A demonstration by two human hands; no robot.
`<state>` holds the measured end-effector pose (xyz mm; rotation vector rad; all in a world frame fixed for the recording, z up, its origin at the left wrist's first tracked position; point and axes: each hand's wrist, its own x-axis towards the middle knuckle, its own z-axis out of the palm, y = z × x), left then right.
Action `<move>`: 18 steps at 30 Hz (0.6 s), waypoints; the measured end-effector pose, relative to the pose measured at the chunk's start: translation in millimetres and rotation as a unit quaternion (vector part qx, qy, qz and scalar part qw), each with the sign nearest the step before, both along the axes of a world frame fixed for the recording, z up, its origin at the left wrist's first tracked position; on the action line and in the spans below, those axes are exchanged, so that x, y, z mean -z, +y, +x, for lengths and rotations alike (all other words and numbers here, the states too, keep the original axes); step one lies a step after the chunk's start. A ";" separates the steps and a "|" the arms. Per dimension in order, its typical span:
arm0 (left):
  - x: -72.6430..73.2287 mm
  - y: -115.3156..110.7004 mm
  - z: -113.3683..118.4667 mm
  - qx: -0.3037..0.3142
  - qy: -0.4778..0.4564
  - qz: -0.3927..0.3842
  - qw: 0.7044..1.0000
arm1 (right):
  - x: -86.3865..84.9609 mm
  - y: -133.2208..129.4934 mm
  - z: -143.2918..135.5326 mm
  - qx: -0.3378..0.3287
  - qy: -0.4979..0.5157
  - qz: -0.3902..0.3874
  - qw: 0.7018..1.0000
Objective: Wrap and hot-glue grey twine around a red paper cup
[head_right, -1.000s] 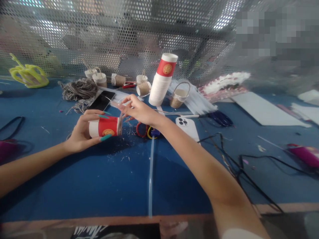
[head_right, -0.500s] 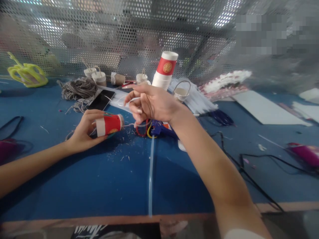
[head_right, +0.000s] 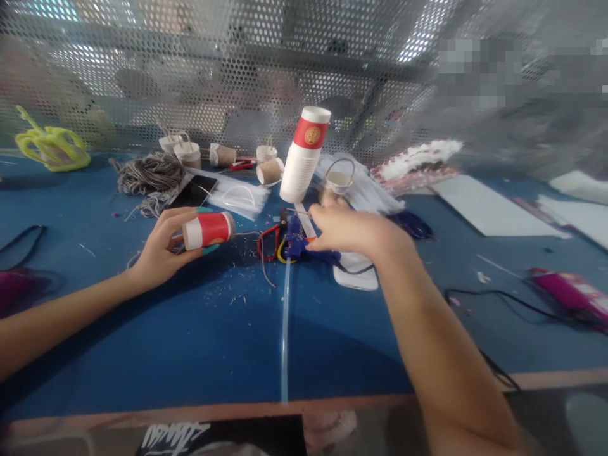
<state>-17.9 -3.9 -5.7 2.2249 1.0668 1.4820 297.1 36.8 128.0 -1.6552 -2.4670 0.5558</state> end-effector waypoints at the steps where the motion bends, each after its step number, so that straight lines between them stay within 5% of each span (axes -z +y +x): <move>1: 0.2 0.1 -0.1 -0.001 -0.003 0.009 1.000 | 6.2 -1.5 2.1 0.013 -0.046 -0.009 0.999; 4: 2.8 0.1 -0.8 -0.010 -0.028 0.014 0.999 | 21.0 -6.4 7.9 0.011 -0.036 -0.028 0.999; 7: 7.6 0.4 -1.6 -0.036 -0.077 0.012 0.996 | 34.7 -5.4 13.3 0.103 0.060 0.093 0.988; 10: 10.7 1.0 -1.5 -0.047 -0.116 0.012 0.992 | 45.6 -0.4 18.4 0.193 0.026 0.195 0.961; 14: 8.6 0.2 0.5 -0.040 -0.146 0.006 0.988 | 49.6 4.8 25.8 0.161 -0.031 0.133 0.977; 18: 4.9 -2.0 2.6 -0.028 -0.184 -0.018 0.982 | 46.9 12.6 38.3 0.238 0.109 0.104 0.960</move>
